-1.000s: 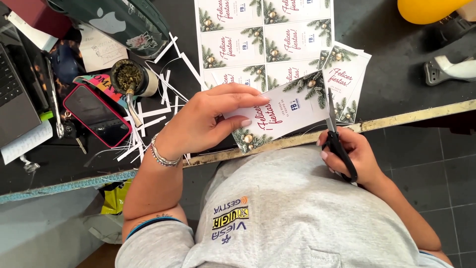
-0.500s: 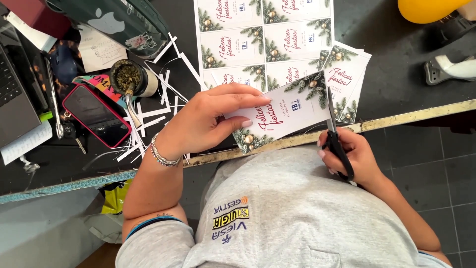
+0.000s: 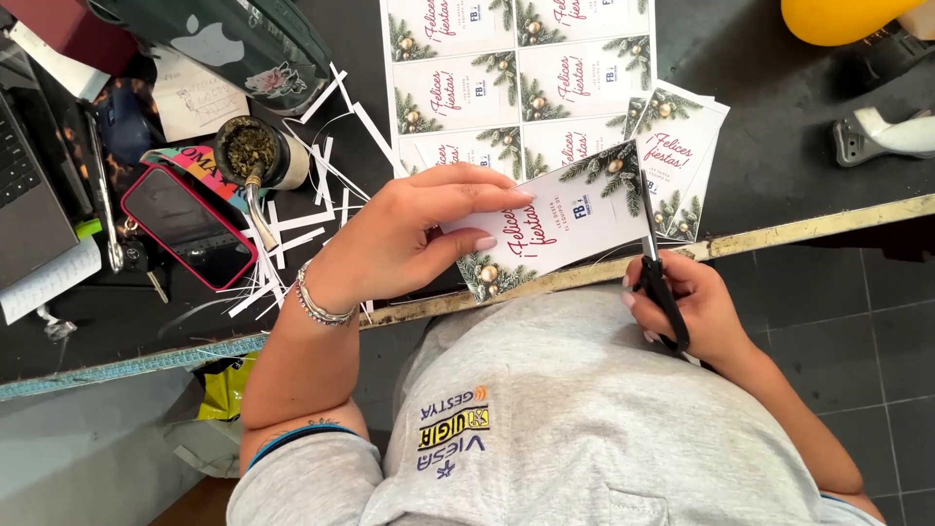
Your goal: Cutting out individual cards from a printed sheet using scissors.
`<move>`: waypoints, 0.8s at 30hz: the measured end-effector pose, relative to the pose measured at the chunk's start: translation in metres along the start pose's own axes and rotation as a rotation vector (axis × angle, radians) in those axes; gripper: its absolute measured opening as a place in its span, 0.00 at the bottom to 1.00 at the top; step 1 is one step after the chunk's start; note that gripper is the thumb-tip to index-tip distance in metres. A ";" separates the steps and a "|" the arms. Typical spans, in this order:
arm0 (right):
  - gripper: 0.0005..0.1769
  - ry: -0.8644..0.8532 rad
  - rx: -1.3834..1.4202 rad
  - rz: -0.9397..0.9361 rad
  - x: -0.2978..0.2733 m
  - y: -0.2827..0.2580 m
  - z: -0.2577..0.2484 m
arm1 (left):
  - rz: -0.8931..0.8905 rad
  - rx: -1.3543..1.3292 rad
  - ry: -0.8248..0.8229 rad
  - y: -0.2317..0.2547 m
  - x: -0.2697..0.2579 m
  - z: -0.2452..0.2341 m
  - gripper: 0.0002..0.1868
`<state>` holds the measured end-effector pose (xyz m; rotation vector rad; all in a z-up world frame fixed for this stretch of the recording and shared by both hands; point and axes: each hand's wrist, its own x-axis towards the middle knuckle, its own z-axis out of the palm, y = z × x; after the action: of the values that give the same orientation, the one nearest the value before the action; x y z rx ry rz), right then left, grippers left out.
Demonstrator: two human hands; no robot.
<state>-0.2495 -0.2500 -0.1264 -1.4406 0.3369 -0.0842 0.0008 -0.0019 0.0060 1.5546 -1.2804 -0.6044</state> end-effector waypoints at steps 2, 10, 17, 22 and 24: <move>0.09 0.000 0.006 0.001 -0.002 0.002 -0.001 | -0.008 -0.005 -0.001 0.000 0.000 0.000 0.20; 0.12 -0.005 0.029 -0.037 -0.002 0.000 -0.002 | 0.004 -0.038 -0.054 -0.004 0.004 0.009 0.20; 0.10 0.006 0.062 -0.067 -0.003 0.000 -0.002 | 0.012 -0.048 -0.073 -0.005 0.006 0.012 0.20; 0.10 0.011 0.068 -0.077 -0.003 -0.001 0.000 | 0.002 -0.046 -0.079 -0.007 0.007 0.013 0.20; 0.09 0.018 0.072 -0.076 -0.003 0.000 0.000 | 0.002 -0.045 -0.082 -0.007 0.007 0.013 0.20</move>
<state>-0.2527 -0.2491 -0.1259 -1.3822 0.2913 -0.1699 -0.0046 -0.0135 -0.0041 1.5049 -1.3211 -0.6969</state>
